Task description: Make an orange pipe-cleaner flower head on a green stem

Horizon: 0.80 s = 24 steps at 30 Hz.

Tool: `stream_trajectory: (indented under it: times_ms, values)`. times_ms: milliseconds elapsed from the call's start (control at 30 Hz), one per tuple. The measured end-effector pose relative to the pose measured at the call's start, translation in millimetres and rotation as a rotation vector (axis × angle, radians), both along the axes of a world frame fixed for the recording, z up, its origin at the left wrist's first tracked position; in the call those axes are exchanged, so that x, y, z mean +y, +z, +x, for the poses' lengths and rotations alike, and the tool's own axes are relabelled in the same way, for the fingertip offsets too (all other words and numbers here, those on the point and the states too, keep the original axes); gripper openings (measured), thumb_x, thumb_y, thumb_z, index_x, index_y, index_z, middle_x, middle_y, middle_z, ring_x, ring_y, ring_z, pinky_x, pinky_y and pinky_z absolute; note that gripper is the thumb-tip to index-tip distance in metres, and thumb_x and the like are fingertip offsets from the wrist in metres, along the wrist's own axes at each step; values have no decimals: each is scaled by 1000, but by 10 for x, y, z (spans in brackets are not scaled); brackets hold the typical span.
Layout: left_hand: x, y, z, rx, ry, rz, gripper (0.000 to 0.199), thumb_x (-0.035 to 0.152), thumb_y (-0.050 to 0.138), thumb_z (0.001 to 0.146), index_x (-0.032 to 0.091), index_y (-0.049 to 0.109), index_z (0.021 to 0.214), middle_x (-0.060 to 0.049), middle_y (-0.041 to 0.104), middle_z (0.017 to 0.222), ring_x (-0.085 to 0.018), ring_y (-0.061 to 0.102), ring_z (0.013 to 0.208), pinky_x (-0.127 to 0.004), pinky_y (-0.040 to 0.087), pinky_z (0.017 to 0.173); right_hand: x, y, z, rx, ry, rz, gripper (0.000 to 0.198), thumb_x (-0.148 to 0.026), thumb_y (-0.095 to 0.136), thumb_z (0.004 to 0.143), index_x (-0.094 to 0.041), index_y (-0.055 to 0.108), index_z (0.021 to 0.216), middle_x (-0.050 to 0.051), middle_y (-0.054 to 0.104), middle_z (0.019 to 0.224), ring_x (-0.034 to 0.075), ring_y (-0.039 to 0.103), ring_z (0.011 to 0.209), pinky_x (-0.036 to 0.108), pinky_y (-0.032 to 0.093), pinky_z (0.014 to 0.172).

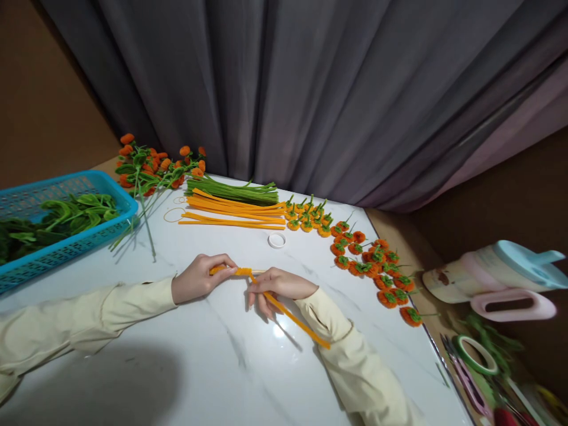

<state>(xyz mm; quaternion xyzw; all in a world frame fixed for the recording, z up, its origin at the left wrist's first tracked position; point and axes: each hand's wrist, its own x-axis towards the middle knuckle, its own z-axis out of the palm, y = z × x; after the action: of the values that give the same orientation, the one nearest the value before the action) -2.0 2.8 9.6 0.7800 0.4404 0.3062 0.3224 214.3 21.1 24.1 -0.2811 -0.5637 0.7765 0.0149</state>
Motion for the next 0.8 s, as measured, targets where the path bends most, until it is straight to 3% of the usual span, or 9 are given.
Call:
stream_trajectory:
  times_ms: [100,300,433,633,700,800]
  values:
    - [-5,-17,-13,-2,-29,35,25,29,46,83,13,63,75,-1,60,59,-7,41,47,-17,33,48,0,20,4,7,-2,-32,31,-34,49,84,-7,62,73,-1,59,42,6,43,26,17,34,30]
    - [-9,-16,-37,8,-115,121,26,28,46,83,13,65,72,-2,60,55,-7,41,44,-18,32,46,37,55,48,-64,8,-53,36,-32,48,84,-8,60,60,-2,54,34,3,31,19,16,18,22]
    - [-15,-8,-47,-29,-233,84,27,29,47,83,14,65,71,0,55,48,-7,35,41,-19,28,42,70,54,93,-78,61,-66,36,-33,50,83,-9,58,57,-1,54,35,5,32,19,18,17,21]
    - [28,43,-57,-108,-349,-133,26,30,53,79,11,66,67,0,53,47,-6,37,43,-17,29,43,31,45,111,-38,101,-30,31,-30,52,83,-9,57,60,-5,46,31,3,32,24,16,19,28]
    - [43,63,-57,-163,-374,-245,25,30,56,77,10,64,64,-1,56,51,-6,40,46,-16,31,44,11,46,106,-17,89,-32,31,-29,53,83,-9,57,60,-6,43,30,3,32,26,16,21,30]
    - [49,69,-61,-262,-376,-495,25,33,59,75,11,62,65,4,45,41,-4,35,36,-16,25,36,-3,43,102,2,57,-41,31,-30,54,83,-9,57,60,-5,44,32,3,33,27,16,21,30]
